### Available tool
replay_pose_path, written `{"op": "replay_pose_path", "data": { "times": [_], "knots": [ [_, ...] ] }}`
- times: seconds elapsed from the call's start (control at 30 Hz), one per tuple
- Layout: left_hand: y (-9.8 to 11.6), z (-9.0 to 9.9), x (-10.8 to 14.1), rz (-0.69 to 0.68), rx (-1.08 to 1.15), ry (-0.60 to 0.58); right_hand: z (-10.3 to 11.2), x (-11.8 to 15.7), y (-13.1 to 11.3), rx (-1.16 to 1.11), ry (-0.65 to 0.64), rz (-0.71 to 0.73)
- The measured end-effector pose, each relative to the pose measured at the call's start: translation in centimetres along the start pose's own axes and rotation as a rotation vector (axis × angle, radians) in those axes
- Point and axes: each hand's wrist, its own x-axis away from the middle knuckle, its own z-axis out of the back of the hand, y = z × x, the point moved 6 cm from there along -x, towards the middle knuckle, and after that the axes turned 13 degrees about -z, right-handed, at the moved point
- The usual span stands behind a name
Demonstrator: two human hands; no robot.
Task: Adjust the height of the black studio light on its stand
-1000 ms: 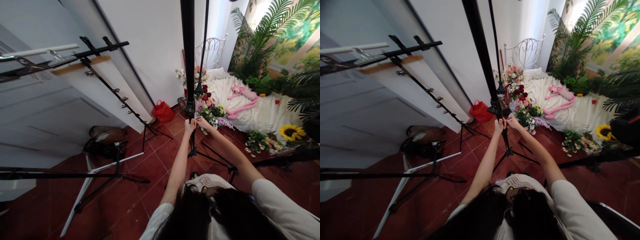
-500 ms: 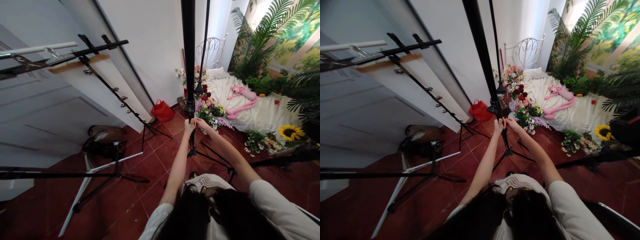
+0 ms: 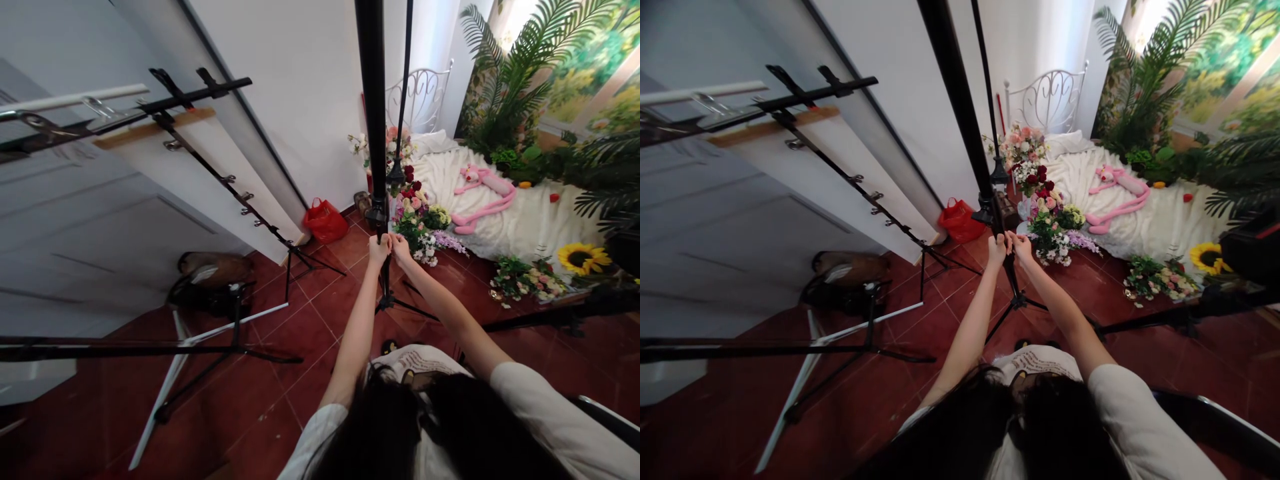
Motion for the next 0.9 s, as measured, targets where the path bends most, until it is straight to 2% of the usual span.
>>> {"op": "replay_pose_path", "data": {
  "times": [0.23,0.37,0.5,0.6,0.73,0.8,0.9],
  "knots": [
    [0.3,0.1,0.3,-0.019,-0.030,0.014,-0.3,0.5,-0.2,0.019,0.071,0.010],
    [0.1,0.5,0.7,-0.002,-0.094,0.084,-0.3,0.1,-0.3,0.027,0.088,0.036],
    [-0.2,0.9,1.9,0.006,-0.188,0.209,-0.1,-0.4,-0.4,0.061,0.034,0.073],
    [-0.7,0.9,4.3,0.013,-0.305,0.267,0.8,-0.5,0.3,0.050,-0.047,0.054],
    [-2.7,1.0,8.9,0.049,-0.445,0.301,4.5,0.4,2.3,0.004,-0.144,-0.049],
    [-4.3,1.4,11.4,0.118,-0.496,0.319,7.7,1.2,3.3,0.002,-0.141,-0.075],
    [-7.1,2.3,15.0,0.299,-0.568,0.334,13.8,2.4,4.6,-0.059,-0.038,-0.110]
  ]
}}
